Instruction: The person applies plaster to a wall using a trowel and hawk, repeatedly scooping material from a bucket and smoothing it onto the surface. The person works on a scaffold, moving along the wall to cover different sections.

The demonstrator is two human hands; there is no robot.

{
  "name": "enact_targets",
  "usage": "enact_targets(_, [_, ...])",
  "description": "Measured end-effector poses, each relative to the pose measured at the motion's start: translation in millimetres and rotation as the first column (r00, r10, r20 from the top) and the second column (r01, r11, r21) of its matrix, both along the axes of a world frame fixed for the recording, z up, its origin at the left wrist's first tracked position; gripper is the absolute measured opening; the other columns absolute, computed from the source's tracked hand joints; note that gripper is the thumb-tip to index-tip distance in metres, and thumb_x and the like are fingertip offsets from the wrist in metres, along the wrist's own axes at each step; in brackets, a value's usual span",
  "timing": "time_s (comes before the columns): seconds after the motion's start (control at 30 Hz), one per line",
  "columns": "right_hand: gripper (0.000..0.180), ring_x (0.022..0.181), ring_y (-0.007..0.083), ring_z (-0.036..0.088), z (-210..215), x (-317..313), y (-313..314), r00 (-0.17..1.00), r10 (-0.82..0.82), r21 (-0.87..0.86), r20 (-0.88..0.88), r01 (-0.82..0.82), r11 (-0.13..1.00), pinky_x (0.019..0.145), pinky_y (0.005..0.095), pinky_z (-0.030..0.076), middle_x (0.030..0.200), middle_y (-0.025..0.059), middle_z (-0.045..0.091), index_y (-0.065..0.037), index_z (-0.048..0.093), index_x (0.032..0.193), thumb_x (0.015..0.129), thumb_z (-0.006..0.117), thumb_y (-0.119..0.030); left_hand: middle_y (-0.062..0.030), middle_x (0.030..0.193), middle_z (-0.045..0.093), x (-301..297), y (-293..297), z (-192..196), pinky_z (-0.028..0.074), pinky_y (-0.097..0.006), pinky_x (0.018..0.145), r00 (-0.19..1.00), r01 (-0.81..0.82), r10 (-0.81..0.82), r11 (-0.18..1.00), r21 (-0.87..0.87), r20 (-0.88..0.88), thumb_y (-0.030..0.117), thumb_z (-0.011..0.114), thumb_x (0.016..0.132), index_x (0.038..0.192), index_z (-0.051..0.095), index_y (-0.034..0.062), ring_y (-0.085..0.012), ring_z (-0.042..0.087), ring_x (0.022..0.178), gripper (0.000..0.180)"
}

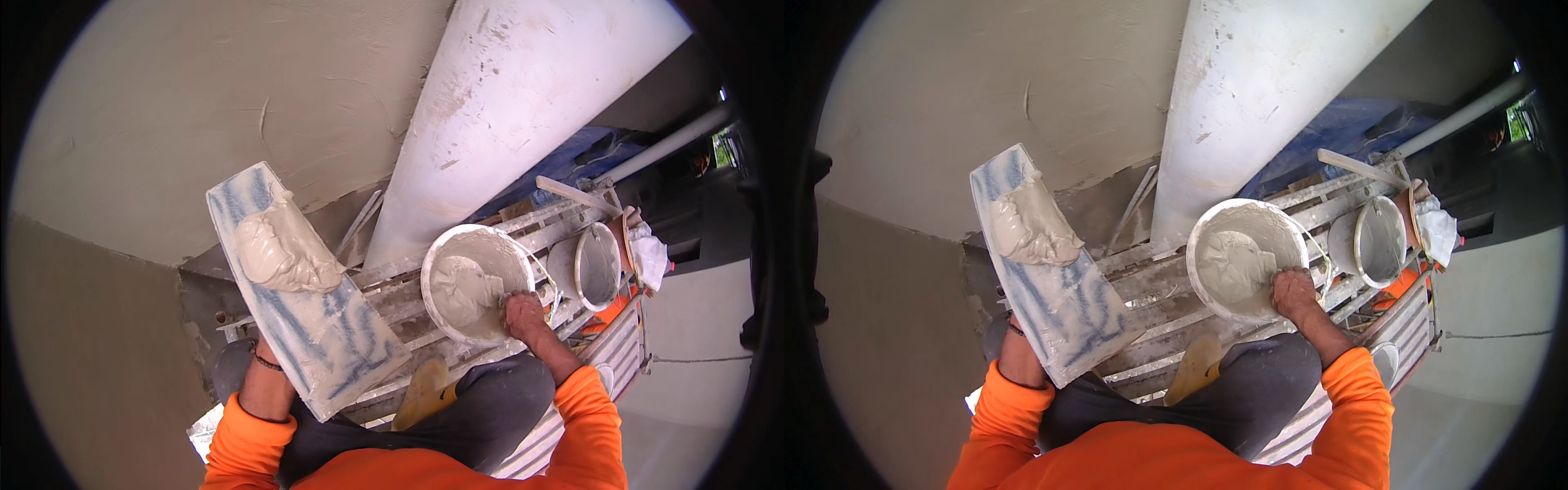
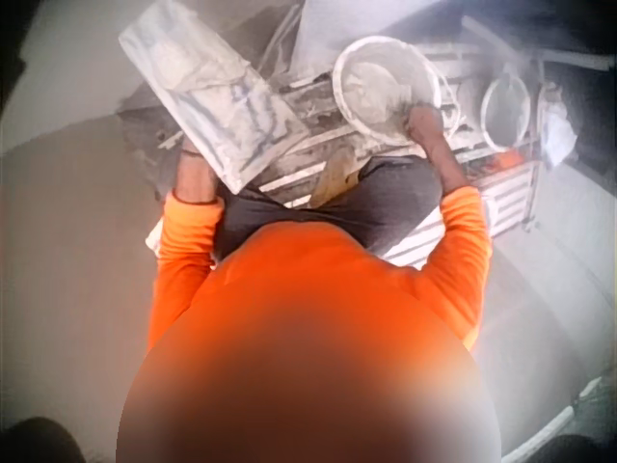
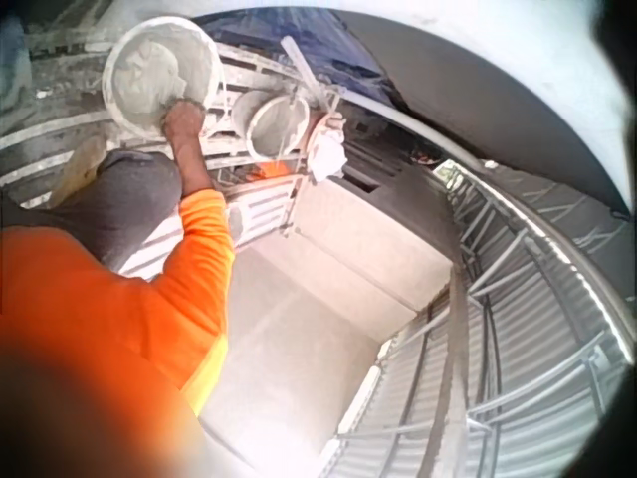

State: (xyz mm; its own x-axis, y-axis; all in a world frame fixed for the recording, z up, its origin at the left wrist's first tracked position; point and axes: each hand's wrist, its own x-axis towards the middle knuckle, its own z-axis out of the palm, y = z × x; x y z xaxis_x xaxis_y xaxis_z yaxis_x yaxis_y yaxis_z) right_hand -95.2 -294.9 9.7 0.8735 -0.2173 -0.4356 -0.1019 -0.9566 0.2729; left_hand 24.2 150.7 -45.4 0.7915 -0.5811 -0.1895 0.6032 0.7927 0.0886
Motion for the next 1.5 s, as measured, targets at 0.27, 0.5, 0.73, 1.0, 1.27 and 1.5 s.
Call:
enact_targets(0.27, [0.037,0.121,0.0388,0.057,-1.6,17.1,-7.1,0.992,0.113,0.057,0.048,-0.115,0.992,0.108,0.0468,0.042,0.124,0.0202,0.063,-0.002,0.068,0.112,0.078,0.073,-0.016,-0.0150,0.134,0.060,1.9,-4.3,3.1,0.051,-0.047,0.103,0.987,-0.151,0.157,0.974,-0.169,0.019,0.037,0.047,0.104,0.142,0.049,0.0052,-0.0321,0.062,0.119,0.050])
enact_targets(0.5, [0.043,0.116,0.0421,0.059,7.9,116.9,100.6,0.883,0.374,0.354,0.284,-0.459,0.815,0.105,0.0477,0.045,0.120,0.0249,0.064,-0.002,0.067,0.119,0.083,0.072,-0.025,-0.0149,0.137,0.057,52.7,57.2,11.4,0.050,-0.050,0.104,0.863,-0.496,0.495,0.868,-0.009,0.099,0.040,0.047,0.103,0.145,0.045,0.0071,-0.0336,0.060,0.122,0.053])
enact_targets(0.73, [0.048,0.112,0.0428,0.059,35.6,102.6,199.3,0.823,0.504,0.612,0.264,-0.546,0.572,0.100,0.0456,0.048,0.119,0.0246,0.063,-0.004,0.058,0.130,0.089,0.069,-0.025,-0.0140,0.138,0.056,56.5,58.1,19.7,0.047,-0.052,0.107,0.782,-0.519,0.555,0.832,-0.195,0.284,0.045,0.049,0.102,0.144,0.046,0.0085,-0.0342,0.057,0.125,0.056])
enact_targets(1.0, [0.052,0.116,0.0346,0.062,-17.2,165.4,313.0,0.842,0.159,0.852,0.516,-0.524,0.009,0.100,0.0387,0.048,0.125,0.0201,0.065,0.003,0.055,0.130,0.083,0.073,-0.011,-0.0144,0.136,0.059,72.1,52.9,-5.5,0.049,-0.051,0.105,0.690,-0.703,0.665,0.710,0.042,0.287,0.040,0.053,0.101,0.140,0.050,0.0060,-0.0330,0.059,0.123,0.052])
enact_targets(1.27, [0.042,0.111,0.0234,0.065,-54.1,197.2,320.8,0.749,-0.014,0.750,0.662,-0.662,0.009,0.096,0.0368,0.049,0.118,0.0138,0.069,0.002,0.063,0.121,0.082,0.074,-0.009,-0.0107,0.135,0.060,71.1,59.6,-20.4,0.048,-0.047,0.107,0.629,-0.777,0.539,0.470,0.419,0.560,0.034,0.056,0.101,0.139,0.052,0.0070,-0.0294,0.057,0.126,0.047])
enact_targets(1.5, [0.033,0.106,0.0243,0.068,-70.3,204.4,339.8,0.873,-0.120,0.863,0.472,-0.486,-0.136,0.091,0.0353,0.051,0.111,0.0135,0.072,0.001,0.066,0.115,0.083,0.070,-0.006,-0.0078,0.138,0.058,54.3,87.2,-24.3,0.047,-0.043,0.109,0.738,-0.660,0.597,0.539,0.523,0.315,0.020,0.057,0.102,0.139,0.050,0.0090,-0.0251,0.054,0.129,0.039])
